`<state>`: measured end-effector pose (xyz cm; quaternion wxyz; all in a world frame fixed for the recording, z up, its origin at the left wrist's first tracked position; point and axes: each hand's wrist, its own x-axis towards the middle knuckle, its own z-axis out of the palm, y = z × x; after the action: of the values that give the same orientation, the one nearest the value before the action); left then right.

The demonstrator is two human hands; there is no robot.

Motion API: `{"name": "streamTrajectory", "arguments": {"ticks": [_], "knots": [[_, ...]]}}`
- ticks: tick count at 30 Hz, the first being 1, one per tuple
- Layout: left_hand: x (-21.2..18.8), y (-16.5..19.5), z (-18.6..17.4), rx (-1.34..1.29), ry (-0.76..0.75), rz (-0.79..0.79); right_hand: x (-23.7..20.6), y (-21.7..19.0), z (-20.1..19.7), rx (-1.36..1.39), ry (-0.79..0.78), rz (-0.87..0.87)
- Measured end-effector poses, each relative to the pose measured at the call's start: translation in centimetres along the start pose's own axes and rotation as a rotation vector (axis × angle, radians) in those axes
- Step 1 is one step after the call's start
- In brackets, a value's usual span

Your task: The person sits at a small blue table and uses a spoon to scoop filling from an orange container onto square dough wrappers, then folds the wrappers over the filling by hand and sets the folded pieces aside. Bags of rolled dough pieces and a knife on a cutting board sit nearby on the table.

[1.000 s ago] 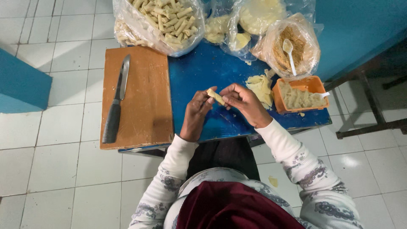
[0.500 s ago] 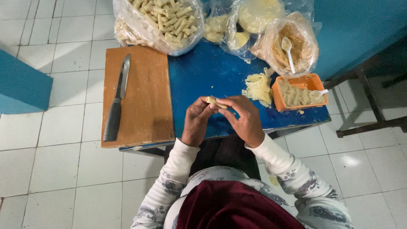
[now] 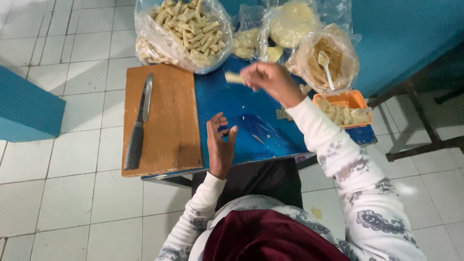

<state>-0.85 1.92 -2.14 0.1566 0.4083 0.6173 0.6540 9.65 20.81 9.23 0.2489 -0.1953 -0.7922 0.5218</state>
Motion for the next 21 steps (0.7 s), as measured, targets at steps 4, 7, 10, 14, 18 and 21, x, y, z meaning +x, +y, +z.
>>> {"name": "streamTrajectory", "arguments": {"ticks": [4,7,10,14,18,21], "knots": [[-0.4,0.5,-0.6,-0.028,-0.016,0.056,3.8,-2.5,-5.0,-0.162,0.313,-0.234],[-0.2,0.7,-0.5,-0.034,-0.012,0.055,3.4,-1.7,-8.6,-0.878,0.462,-0.181],[-0.2,1.0,-0.5,-0.001,-0.031,0.074,5.2,1.2,-6.8,-1.21,0.269,0.039],[-0.8,1.4,-0.9,0.082,-0.057,0.129,7.9,1.4,-4.3,-1.182,0.212,0.066],[-0.5,1.7,-1.1,0.109,-0.079,0.171,9.0,0.1,-3.4,-1.264,0.105,0.298],[-0.5,1.9,-1.3,0.087,-0.106,0.126,8.9,-0.5,-3.2,-1.335,0.052,0.336]]}}
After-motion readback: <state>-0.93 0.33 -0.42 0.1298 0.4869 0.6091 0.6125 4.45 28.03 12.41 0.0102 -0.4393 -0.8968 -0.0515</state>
